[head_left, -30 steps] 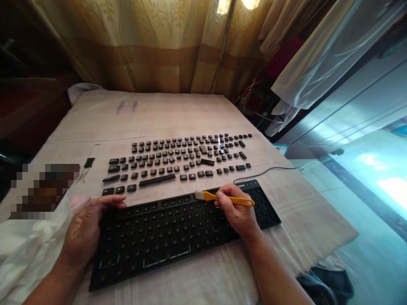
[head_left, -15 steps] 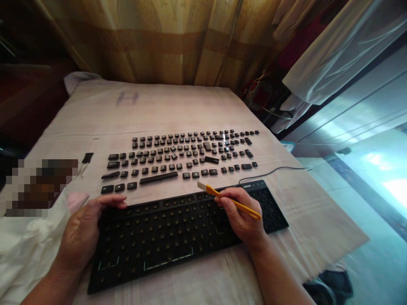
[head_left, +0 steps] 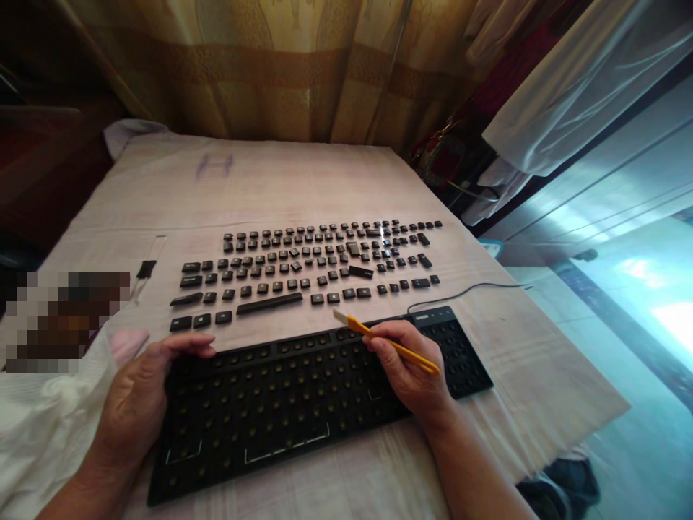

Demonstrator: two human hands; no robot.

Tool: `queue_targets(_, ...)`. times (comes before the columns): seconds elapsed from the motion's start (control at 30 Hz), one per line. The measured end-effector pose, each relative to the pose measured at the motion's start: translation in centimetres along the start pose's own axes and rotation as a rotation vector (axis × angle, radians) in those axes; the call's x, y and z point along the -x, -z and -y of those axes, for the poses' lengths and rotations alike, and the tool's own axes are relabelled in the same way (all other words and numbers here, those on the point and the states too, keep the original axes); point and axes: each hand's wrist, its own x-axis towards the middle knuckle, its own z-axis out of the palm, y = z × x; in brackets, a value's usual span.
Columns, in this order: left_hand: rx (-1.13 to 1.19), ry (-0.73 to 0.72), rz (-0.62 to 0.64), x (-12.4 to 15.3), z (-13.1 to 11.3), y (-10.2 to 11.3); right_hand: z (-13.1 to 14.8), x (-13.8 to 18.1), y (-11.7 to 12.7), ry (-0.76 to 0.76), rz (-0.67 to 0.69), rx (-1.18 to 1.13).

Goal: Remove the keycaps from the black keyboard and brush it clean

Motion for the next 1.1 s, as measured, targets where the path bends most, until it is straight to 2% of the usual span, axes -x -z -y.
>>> queue_targets(0.2, 0.030, 0.036, -0.013, 0.1, -0.1, -0.2, -0.5, 0.4, 0.5, -0.114, -0.100, -0.086)
queue_targets(0.37, 0.002, 0.020, -0.009, 0.2, -0.6, -0.2, -0.6, 0.4, 0.8, -0.151, -0.120, -0.091)
queue_targets(0.67, -0.032, -0.026, -0.014, 0.2, -0.4, -0.2, -0.7, 0.2, 0.4, -0.122, 0.007, -0.033)
queue_targets(0.9, -0.101, -0.093, 0.011, -0.2, 0.4, 0.2, -0.5, 0.1, 0.3, -0.085, -0.044, -0.045)
queue_targets(1.1, -0.128, -0.121, 0.026, -0.1, -0.1, 0.3, -0.5, 0.3, 0.7, -0.092, -0.114, -0.045)
